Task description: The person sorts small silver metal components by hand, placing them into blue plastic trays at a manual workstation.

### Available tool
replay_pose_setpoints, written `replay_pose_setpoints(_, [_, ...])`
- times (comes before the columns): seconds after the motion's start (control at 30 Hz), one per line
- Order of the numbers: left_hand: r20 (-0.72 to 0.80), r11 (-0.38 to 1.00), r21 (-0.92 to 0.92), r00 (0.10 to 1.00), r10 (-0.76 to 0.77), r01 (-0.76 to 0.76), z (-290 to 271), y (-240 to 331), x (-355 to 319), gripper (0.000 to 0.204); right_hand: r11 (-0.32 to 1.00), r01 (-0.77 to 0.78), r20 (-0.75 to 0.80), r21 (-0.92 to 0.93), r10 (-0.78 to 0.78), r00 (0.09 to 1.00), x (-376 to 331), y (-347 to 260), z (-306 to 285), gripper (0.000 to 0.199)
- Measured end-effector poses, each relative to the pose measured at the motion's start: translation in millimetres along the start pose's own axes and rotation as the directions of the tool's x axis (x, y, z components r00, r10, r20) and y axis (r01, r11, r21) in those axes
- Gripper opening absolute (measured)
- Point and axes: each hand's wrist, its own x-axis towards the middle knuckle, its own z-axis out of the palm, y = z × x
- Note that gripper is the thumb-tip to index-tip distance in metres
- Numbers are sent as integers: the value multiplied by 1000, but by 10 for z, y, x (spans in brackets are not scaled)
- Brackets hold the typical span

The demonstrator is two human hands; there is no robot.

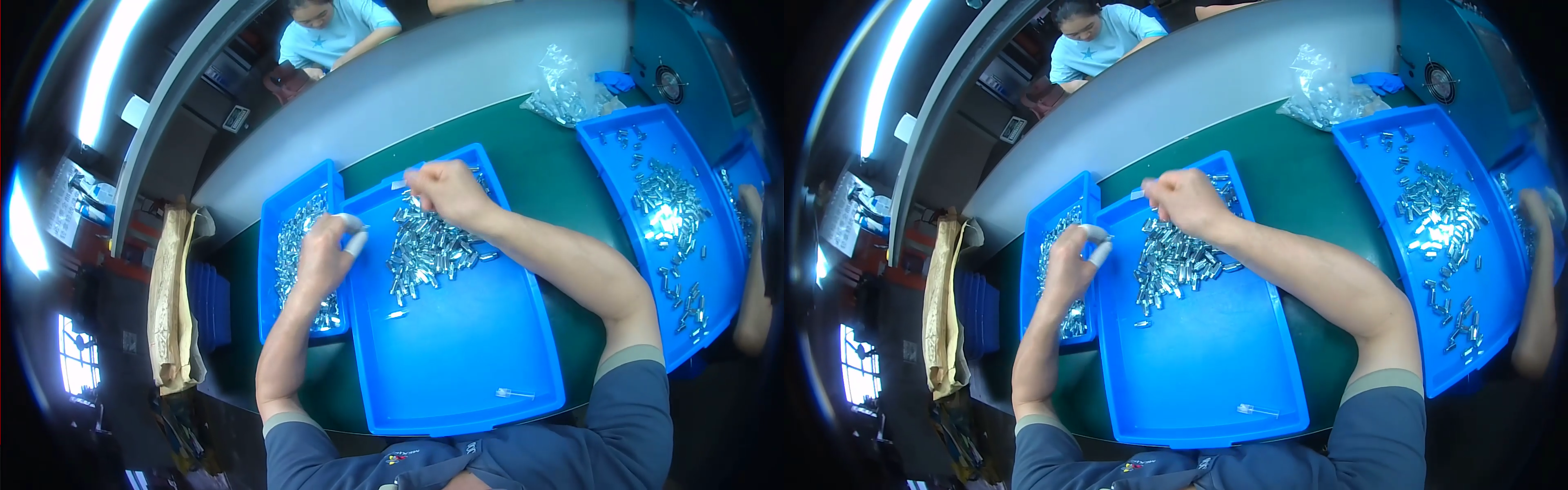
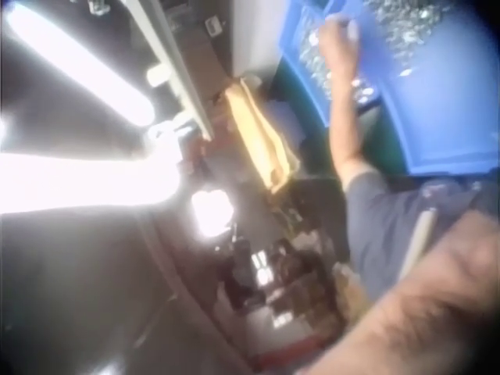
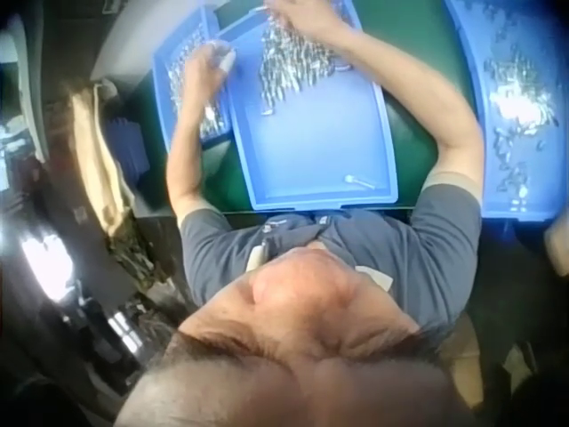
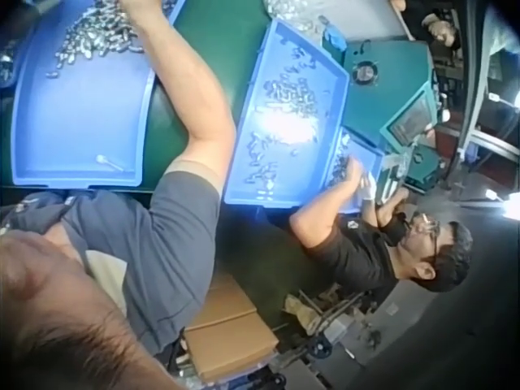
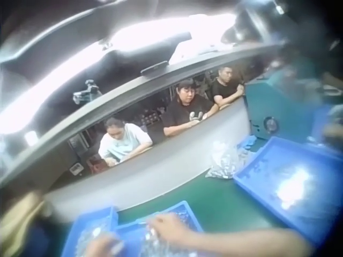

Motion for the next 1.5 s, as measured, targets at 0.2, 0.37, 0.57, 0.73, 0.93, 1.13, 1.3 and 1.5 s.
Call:
replay_pose_setpoints(0.2, [-213,920,364,975,-69,145,-305,-339,-98,31,912,150,-441,382,37,897,171,-133,-179,35])
replay_pose_setpoints(0.37, [121,986,-38,979,165,-162,286,369,403,49,897,248,-474,367,-49,879,197,-410,-312,36])
replay_pose_setpoints(0.57, [194,945,-172,931,308,-277,1132,775,889,63,900,263,-427,348,-98,899,58,-608,-343,38])
replay_pose_setpoints(0.73, [253,954,-158,924,288,-254,1216,657,918,51,904,238,-388,356,-89,917,23,-652,-280,38])
replay_pose_setpoints(0.93, [305,973,-42,924,230,-228,801,622,734,33,897,247,-356,365,-111,928,-14,-718,-359,38])
replay_pose_setpoints(1.13, [205,906,-250,895,395,-342,829,1067,533,53,886,282,-325,367,-162,932,-36,-772,-333,38])
replay_pose_setpoints(1.3, [194,891,-217,877,439,-398,1000,1138,452,34,899,258,-305,353,-150,940,-102,-793,-307,37])
replay_pose_setpoints(1.5, [258,921,-198,889,378,-335,752,940,253,26,913,250,-228,324,-181,957,-111,-734,-226,39])
